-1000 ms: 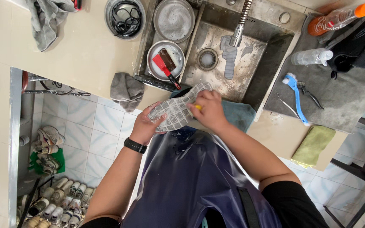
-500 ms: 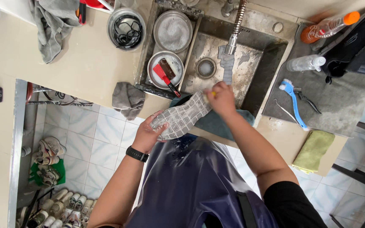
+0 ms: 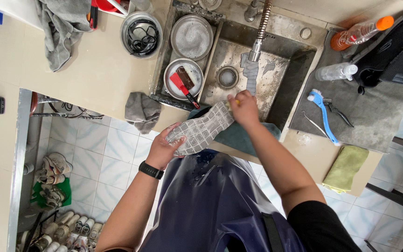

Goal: The person scrubs the sole of a black shoe with a yellow sponge over a sink, then rinses the shoe under running water. The person holds the shoe with one hand and scrubs with the other, focusing on the tread pattern.

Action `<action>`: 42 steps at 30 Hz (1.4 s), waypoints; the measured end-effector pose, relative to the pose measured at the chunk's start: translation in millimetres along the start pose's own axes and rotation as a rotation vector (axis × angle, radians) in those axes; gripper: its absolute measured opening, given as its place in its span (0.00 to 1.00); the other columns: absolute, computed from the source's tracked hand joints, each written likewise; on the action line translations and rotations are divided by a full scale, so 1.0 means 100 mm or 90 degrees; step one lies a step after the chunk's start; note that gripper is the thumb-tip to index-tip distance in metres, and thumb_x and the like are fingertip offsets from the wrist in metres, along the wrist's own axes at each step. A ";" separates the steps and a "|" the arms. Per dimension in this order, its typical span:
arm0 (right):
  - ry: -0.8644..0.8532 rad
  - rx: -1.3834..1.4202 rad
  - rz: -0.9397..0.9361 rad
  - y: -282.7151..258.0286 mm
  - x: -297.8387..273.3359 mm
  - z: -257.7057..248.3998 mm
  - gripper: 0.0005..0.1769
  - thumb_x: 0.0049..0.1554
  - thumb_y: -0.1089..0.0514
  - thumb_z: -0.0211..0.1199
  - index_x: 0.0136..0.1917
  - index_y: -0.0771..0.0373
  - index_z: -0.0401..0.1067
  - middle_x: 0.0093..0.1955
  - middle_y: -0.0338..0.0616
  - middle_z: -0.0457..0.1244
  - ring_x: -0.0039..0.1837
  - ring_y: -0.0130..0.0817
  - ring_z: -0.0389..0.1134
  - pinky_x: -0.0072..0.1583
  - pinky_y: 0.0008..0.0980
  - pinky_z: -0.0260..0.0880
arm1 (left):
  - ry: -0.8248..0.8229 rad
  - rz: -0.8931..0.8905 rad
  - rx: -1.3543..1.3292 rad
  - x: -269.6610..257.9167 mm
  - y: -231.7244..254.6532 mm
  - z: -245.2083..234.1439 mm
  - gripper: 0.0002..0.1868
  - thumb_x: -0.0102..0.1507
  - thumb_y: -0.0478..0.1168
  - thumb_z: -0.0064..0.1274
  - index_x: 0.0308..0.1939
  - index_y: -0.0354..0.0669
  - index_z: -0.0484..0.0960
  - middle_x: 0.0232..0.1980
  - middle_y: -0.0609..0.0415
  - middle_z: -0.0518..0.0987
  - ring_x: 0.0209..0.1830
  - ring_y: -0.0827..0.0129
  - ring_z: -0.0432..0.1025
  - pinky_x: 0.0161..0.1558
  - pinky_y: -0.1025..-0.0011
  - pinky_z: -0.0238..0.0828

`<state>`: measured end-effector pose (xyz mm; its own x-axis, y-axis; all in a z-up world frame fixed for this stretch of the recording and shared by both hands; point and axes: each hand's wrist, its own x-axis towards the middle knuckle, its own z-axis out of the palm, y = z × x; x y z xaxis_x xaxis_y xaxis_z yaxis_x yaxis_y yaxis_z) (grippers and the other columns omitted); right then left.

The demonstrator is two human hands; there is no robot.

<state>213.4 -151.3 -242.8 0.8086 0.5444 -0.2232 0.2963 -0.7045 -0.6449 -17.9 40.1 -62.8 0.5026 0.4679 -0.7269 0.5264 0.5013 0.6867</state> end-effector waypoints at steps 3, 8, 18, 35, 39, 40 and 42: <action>0.033 0.079 -0.107 -0.55 -0.26 -0.25 0.18 0.58 0.45 0.66 0.36 0.59 0.74 0.47 0.46 0.66 0.50 0.64 0.67 0.53 0.52 0.68 | -0.005 0.006 0.005 0.01 -0.06 -0.01 0.33 0.59 0.30 0.64 0.68 0.45 0.74 0.58 0.36 0.79 0.38 0.45 0.81 0.27 0.54 0.86; 0.033 0.063 0.020 0.20 0.26 0.13 0.23 0.60 0.40 0.64 0.39 0.61 0.73 0.52 0.50 0.67 0.53 0.66 0.69 0.55 0.55 0.70 | -0.020 0.004 0.029 -0.04 0.08 0.04 0.32 0.59 0.33 0.65 0.68 0.45 0.75 0.59 0.38 0.80 0.39 0.47 0.81 0.29 0.55 0.86; -0.012 0.076 0.057 -0.15 0.34 -0.03 0.18 0.58 0.41 0.63 0.39 0.57 0.73 0.46 0.49 0.67 0.52 0.61 0.70 0.54 0.54 0.70 | -0.022 0.085 0.082 -0.17 0.21 0.09 0.30 0.57 0.31 0.67 0.64 0.42 0.79 0.57 0.39 0.81 0.48 0.58 0.78 0.39 0.58 0.85; -0.029 0.107 -0.091 -0.54 0.10 -0.20 0.15 0.57 0.44 0.65 0.38 0.56 0.76 0.48 0.50 0.69 0.54 0.63 0.69 0.58 0.53 0.70 | -0.021 0.082 0.107 0.19 -0.14 -0.11 0.31 0.57 0.31 0.67 0.65 0.45 0.79 0.58 0.40 0.81 0.50 0.57 0.78 0.37 0.58 0.86; 0.004 0.050 0.001 0.15 0.37 0.09 0.21 0.59 0.41 0.61 0.39 0.61 0.75 0.47 0.53 0.67 0.52 0.65 0.69 0.55 0.55 0.71 | -0.016 0.132 0.152 0.15 0.02 -0.02 0.30 0.58 0.34 0.67 0.64 0.44 0.79 0.59 0.39 0.80 0.58 0.53 0.74 0.51 0.57 0.77; 0.018 0.065 -0.010 0.10 0.20 0.03 0.21 0.58 0.41 0.63 0.38 0.61 0.75 0.46 0.53 0.66 0.51 0.65 0.69 0.53 0.55 0.71 | -0.012 0.159 0.212 0.05 0.01 0.00 0.30 0.57 0.36 0.69 0.64 0.43 0.80 0.62 0.38 0.79 0.67 0.50 0.69 0.67 0.53 0.68; 0.003 0.065 -0.077 -0.42 -0.12 -0.15 0.20 0.58 0.41 0.65 0.37 0.58 0.75 0.47 0.48 0.66 0.51 0.62 0.69 0.54 0.53 0.71 | -0.009 0.084 0.117 -0.05 0.10 0.09 0.30 0.59 0.34 0.66 0.66 0.46 0.78 0.61 0.40 0.79 0.55 0.48 0.75 0.48 0.54 0.77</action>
<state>199.0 -135.4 -201.8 0.7725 0.6204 -0.1354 0.3392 -0.5835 -0.7379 -8.9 36.8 -52.2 0.5842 0.5097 -0.6316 0.5711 0.2948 0.7661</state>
